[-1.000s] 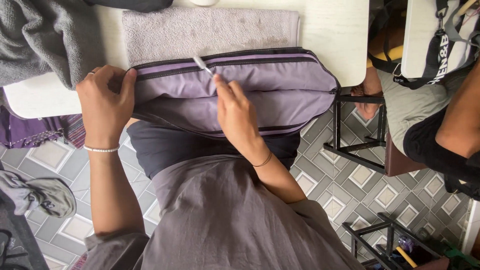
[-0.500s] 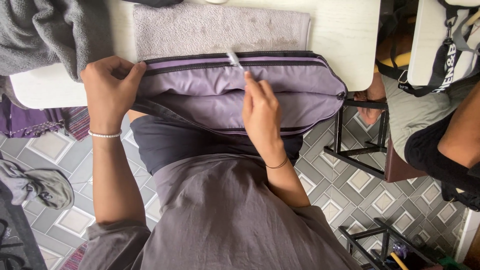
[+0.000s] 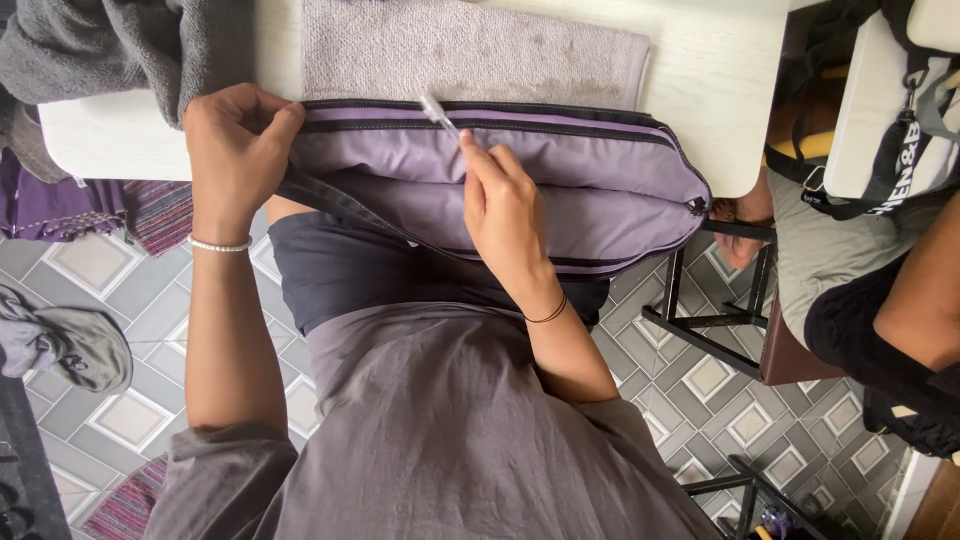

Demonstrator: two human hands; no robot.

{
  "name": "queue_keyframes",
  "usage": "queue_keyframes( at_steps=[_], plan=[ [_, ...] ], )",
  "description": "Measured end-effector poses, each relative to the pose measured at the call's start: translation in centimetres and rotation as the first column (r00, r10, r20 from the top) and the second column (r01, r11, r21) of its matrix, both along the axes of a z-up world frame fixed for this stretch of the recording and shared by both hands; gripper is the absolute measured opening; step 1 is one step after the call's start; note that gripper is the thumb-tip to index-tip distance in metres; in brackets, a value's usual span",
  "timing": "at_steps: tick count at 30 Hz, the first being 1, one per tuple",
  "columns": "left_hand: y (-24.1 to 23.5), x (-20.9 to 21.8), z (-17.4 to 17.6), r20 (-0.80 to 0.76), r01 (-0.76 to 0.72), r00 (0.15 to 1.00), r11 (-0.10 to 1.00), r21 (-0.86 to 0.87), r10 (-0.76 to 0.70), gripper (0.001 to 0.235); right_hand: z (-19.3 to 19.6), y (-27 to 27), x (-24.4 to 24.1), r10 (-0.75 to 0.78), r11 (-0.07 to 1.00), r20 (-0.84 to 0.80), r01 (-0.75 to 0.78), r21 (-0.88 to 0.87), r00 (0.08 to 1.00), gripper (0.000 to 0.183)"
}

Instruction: The person cleans the interior and exterior of a black bag with purple accents. They first wipe the inside lining with a small tool, then apply a balm from a round container to the exterior surface using a sponge applicator.

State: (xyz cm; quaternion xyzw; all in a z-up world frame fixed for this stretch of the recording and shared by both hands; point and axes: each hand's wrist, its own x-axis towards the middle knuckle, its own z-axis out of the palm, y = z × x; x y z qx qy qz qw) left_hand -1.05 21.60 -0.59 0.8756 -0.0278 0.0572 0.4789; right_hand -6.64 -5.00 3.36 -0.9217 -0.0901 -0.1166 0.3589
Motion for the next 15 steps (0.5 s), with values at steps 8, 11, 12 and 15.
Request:
queue_keyframes(
  at_steps=[8, 11, 12, 15],
  plan=[
    [-0.3, 0.2, 0.0, 0.013, 0.004, 1.0, 1.0, -0.011, -0.004, 0.011, 0.4, 1.5, 0.8, 0.143, 0.99, -0.03, -0.144, -0.004, 0.989, 0.027],
    [-0.2, 0.1, 0.2, 0.009, 0.011, 1.0, 0.999, -0.03, -0.01, 0.011, 0.7, 2.6, 0.9, 0.204, 0.979, -0.054, -0.203, 0.018, 0.978, 0.028],
    [-0.2, 0.1, 0.2, 0.015, 0.021, 1.0, 0.999, -0.042, -0.021, 0.01, 1.0, 3.0, 0.9, 0.218, 0.976, -0.059, -0.218, 0.012, 0.974, 0.027],
    [-0.4, 0.0, 0.5, 0.007, 0.004, 1.0, 0.999, -0.049, -0.004, 0.014, 0.4, 4.3, 1.3, 0.214, 0.976, -0.034, -0.215, -0.028, 0.976, 0.029]
  ],
)
